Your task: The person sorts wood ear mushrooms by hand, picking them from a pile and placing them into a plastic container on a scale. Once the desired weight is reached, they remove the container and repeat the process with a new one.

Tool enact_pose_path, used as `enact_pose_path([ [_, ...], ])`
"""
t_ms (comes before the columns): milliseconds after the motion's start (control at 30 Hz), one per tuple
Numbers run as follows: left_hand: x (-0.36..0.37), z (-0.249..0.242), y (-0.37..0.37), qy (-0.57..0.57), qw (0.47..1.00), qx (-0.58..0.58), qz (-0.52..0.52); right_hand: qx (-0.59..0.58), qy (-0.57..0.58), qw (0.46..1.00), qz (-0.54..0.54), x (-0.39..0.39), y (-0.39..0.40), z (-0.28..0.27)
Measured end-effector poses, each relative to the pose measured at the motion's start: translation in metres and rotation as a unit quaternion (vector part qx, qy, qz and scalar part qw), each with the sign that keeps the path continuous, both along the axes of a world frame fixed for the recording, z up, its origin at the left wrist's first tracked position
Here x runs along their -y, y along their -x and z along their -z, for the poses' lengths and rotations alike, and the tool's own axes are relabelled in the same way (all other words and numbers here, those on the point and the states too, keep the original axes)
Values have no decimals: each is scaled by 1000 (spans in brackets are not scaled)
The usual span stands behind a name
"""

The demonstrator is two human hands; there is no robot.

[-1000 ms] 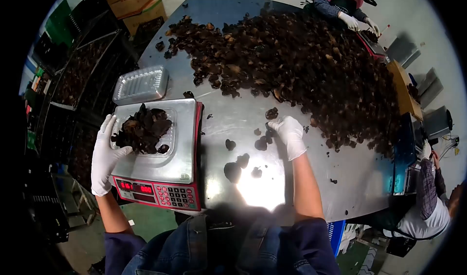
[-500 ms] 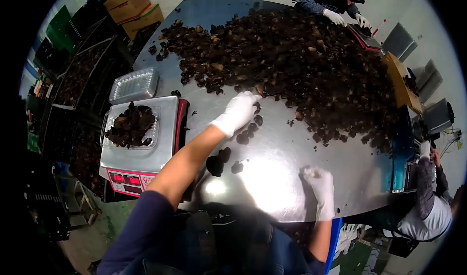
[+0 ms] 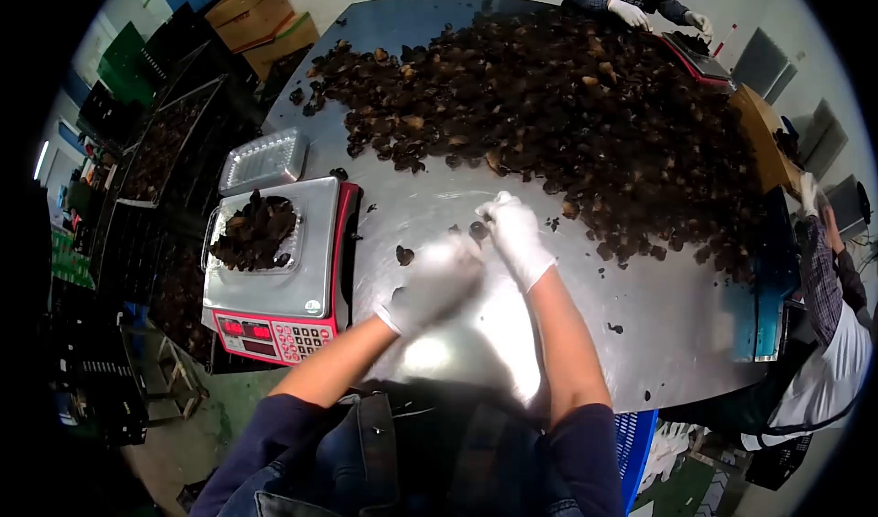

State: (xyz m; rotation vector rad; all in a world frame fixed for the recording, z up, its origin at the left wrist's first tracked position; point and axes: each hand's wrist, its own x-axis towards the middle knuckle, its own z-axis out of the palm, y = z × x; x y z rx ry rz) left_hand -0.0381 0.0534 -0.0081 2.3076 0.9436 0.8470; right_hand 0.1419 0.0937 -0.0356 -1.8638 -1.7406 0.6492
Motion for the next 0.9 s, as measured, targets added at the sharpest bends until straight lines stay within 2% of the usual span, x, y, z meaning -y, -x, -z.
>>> enact_pose_path([
  [33, 28, -2, -11, 115, 986, 114, 50, 69, -35, 997, -24, 6, -5, 1],
  [67, 56, 13, -25, 190, 969, 89, 129, 137, -70, 987, -47, 15, -14, 1],
  [100, 84, 28, -40, 262, 941, 65, 206, 140, -109, 982, -61, 38, -20, -8],
  [133, 117, 18, -51, 207, 929, 39, 303, 156, -99, 981, -66, 72, -30, -21],
  [167, 148, 13, -57, 209, 891, -4, 402, 131, -86, 982, -107, 111, -49, -29],
  [200, 167, 11, -60, 209, 842, -46, 495, 239, 21, 967, -83, 157, -49, -59],
  [233, 169, 11, -56, 213, 842, -41, 495, 143, 112, 981, -70, 209, -59, -86],
  [267, 169, 11, -48, 135, 880, -28, 454, 144, 269, 948, -92, 249, -72, -106],
  [300, 168, 10, -36, 56, 911, -17, 409, 94, 341, 930, -104, 294, -90, -108],
  [333, 133, -27, -15, 4, 931, -38, 363, 20, 461, 887, -21, 322, -93, -121],
  [367, 118, -7, -9, -29, 951, -120, 283, -68, 437, 897, -1, 356, -108, -106],
  [400, 97, -27, 11, -10, 978, -87, 187, -23, 404, 914, 15, 356, -94, -122],
  [433, 79, -20, 27, -22, 993, -85, 79, -8, 348, 937, 34, 349, -83, -123],
  [467, 66, -5, 44, -27, 988, -153, 14, 6, 290, 955, 53, 335, -71, -124],
  [500, 51, -14, 56, -15, 947, -320, -29, -79, 219, 971, 61, 302, -50, -128],
  [567, 43, -10, 79, -42, 933, -351, -64, -90, 162, 974, 127, 260, -45, -80],
  [600, 41, -15, 82, -36, 924, -372, -76, -38, 48, 995, 75, 218, -30, -75],
  [633, 40, -10, 82, -36, 924, -373, -80, -3, 0, 998, 62, 182, -24, -57],
  [667, 39, -2, 82, 46, 938, -327, -103, 2, -71, 997, 18, 145, -16, -49],
  [700, 38, 2, 81, 128, 943, -279, -125, 60, -35, 998, -11, 111, -10, -40],
  [767, 34, 0, 76, 157, 937, -282, -136, 152, 3, 985, -78, 58, 14, -45],
  [800, 34, 0, 73, 183, 930, -284, -144, 149, 14, 982, -120, 41, 18, -38],
  [900, 32, 16, 65, 161, 946, -247, -133, 181, 13, 968, -175, 18, 26, -30],
])
